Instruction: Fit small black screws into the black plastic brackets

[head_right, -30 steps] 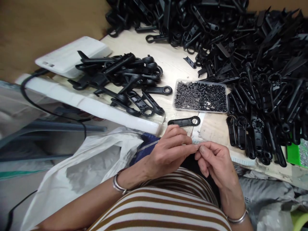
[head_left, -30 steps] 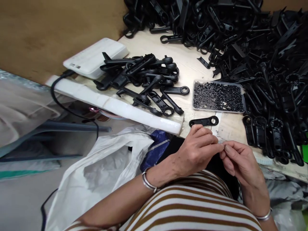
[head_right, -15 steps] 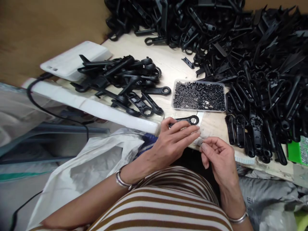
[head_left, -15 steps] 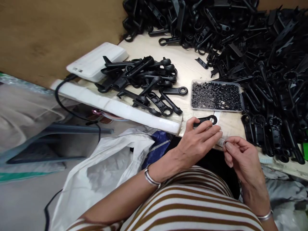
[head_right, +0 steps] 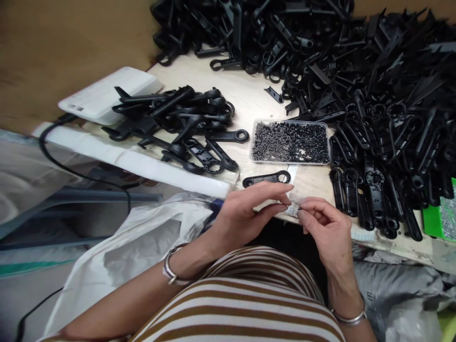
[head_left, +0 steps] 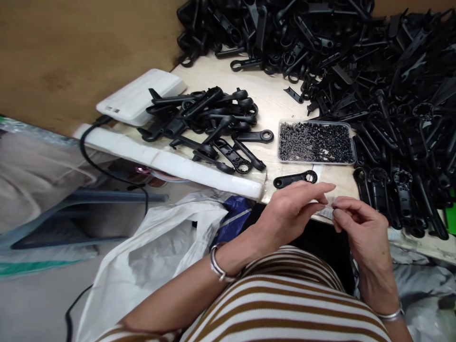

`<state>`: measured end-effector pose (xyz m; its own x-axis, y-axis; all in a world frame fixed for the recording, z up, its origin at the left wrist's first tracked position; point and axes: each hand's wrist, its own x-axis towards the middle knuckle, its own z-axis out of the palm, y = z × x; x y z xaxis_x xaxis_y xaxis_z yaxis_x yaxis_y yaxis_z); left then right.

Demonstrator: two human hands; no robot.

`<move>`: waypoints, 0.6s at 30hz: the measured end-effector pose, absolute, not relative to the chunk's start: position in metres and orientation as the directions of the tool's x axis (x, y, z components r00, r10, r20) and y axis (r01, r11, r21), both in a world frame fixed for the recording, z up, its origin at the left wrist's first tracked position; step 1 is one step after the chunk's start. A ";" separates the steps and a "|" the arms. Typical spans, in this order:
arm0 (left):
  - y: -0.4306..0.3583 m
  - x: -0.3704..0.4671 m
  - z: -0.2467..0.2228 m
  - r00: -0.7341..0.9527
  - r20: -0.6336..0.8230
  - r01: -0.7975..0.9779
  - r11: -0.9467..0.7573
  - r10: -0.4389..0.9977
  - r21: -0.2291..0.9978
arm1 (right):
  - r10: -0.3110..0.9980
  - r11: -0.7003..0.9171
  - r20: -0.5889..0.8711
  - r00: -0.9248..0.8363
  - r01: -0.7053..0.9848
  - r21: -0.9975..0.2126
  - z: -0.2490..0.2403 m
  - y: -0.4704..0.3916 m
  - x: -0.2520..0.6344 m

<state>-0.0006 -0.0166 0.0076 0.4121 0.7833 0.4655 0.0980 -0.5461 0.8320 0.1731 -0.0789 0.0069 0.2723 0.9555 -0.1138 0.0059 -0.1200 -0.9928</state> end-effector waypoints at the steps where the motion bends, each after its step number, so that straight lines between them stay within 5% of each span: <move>1: -0.018 -0.001 0.011 0.412 0.360 -0.004 -0.393 0.837 0.920 | 0.961 -0.103 -0.097 0.260 0.012 -0.995 0.006 -0.079 0.172; 3: -0.020 -0.002 0.015 0.435 0.146 -0.194 -0.066 0.889 0.979 | 0.969 -0.066 -0.055 0.239 0.037 -0.997 0.007 -0.078 0.171; 7: -0.018 -0.001 0.016 0.479 -0.105 -0.411 0.329 0.871 0.850 | 0.978 0.000 0.024 0.207 0.114 -0.994 0.011 -0.078 0.167; 18: -0.016 -0.004 0.010 0.547 -0.194 -0.515 0.510 0.814 0.689 | 0.976 0.101 0.148 0.161 0.271 -0.957 0.017 -0.075 0.163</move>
